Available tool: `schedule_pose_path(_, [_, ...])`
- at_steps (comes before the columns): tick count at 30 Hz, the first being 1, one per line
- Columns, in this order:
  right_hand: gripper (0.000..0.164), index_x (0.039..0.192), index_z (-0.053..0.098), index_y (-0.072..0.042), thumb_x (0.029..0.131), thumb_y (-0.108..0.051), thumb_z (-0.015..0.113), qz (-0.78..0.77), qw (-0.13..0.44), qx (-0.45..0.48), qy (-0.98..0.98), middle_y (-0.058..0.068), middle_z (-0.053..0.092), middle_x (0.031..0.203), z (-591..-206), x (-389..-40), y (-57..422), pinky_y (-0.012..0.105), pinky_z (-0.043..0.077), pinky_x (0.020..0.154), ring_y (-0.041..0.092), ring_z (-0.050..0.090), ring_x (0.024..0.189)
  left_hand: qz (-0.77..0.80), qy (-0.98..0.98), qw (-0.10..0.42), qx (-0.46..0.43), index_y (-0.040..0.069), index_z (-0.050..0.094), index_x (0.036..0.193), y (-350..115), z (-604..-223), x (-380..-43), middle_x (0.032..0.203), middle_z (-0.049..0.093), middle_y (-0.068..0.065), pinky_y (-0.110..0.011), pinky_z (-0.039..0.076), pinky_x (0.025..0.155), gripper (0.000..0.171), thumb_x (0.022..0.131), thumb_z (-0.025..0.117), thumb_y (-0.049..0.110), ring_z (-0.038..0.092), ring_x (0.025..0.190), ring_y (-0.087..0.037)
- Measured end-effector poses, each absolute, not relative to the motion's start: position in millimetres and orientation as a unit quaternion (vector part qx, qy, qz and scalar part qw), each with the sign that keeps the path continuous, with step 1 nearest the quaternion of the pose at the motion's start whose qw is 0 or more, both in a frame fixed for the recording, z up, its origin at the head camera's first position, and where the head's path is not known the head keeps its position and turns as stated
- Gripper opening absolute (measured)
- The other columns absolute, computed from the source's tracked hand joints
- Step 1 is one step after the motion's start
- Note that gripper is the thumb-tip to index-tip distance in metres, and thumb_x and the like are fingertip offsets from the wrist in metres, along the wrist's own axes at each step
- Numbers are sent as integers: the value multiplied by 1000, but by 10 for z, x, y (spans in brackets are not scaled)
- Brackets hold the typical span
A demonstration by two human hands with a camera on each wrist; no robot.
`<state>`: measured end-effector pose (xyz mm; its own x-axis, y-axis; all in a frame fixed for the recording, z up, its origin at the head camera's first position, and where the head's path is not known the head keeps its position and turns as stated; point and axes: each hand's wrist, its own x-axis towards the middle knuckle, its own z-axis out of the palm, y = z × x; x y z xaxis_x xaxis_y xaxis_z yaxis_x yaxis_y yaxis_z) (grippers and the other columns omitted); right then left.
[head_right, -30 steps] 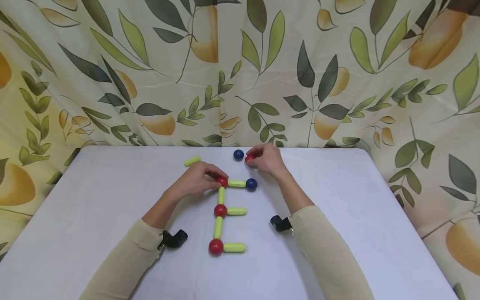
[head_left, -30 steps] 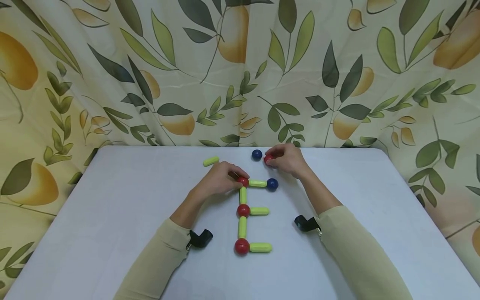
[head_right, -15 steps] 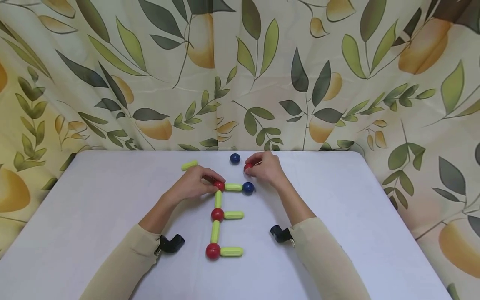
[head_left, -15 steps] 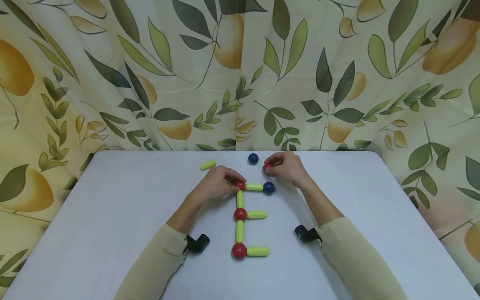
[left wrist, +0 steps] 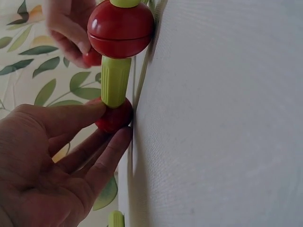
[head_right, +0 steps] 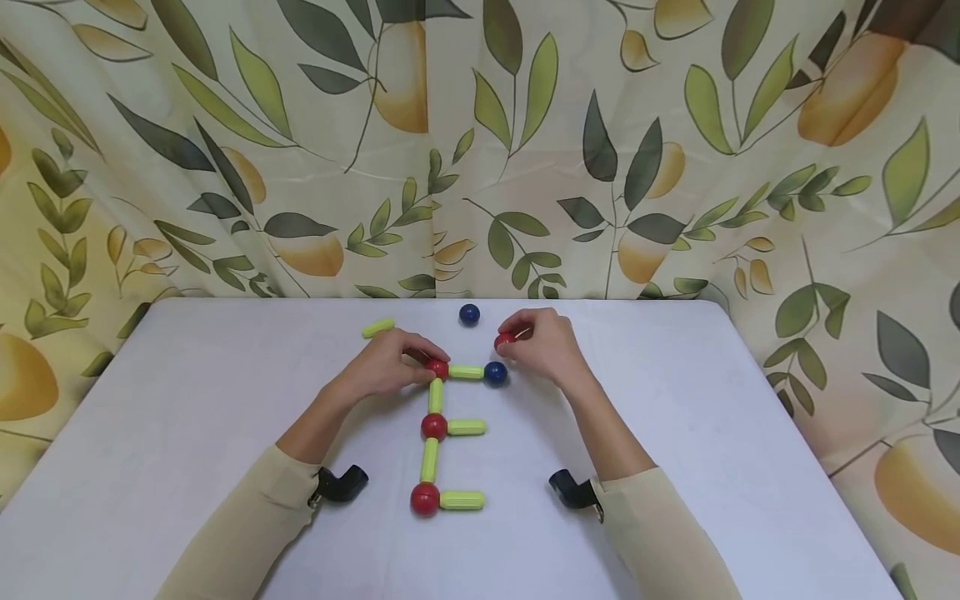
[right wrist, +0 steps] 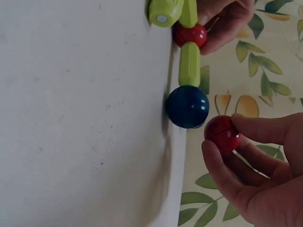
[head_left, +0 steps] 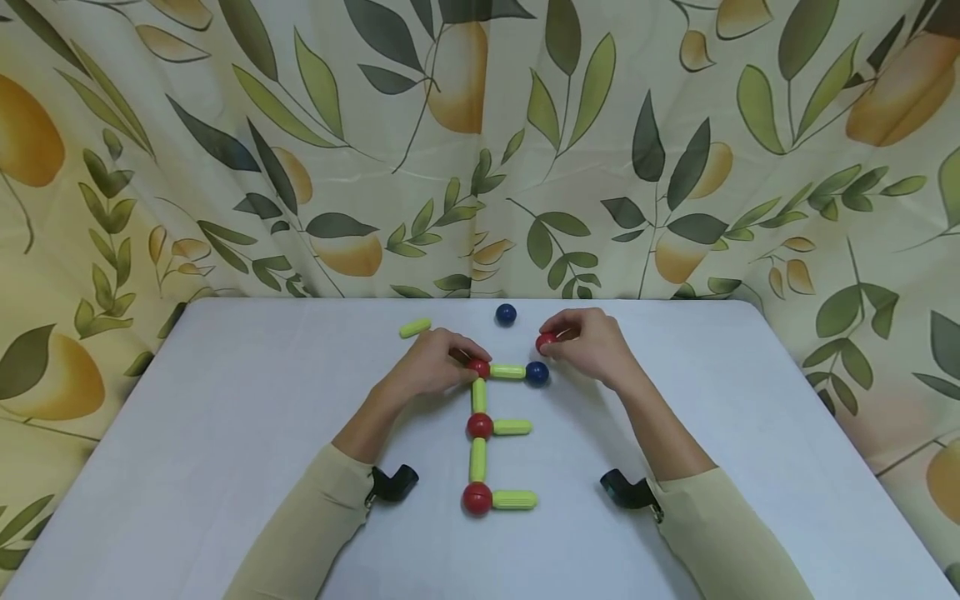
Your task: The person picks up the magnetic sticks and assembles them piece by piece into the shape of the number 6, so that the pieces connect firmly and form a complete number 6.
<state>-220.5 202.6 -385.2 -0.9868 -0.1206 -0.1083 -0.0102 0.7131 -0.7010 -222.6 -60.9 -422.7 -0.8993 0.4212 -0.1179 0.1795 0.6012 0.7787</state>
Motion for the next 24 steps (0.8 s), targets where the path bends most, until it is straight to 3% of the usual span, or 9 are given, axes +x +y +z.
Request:
schedule_pose_path(15, [15,101,77,-16,87,-18,80,-357,119,-68,924,4,75,96,-3767,-1846,2033,33,50,73,23,65,92,419,878,152,174,18,81,116,-618,-4228,-2225,113,76,2,-33,58,93,27,91,80,8,67,103,-17])
schedule_pose_path(24, [21,108,79,-10,87,-14,81,-348,185,-128,910,4,73,99,-3822,-1732,1989,32,53,74,22,62,90,418,879,150,175,19,80,116,-623,-4229,-2226,114,76,3,-33,57,95,27,91,79,8,67,104,-17])
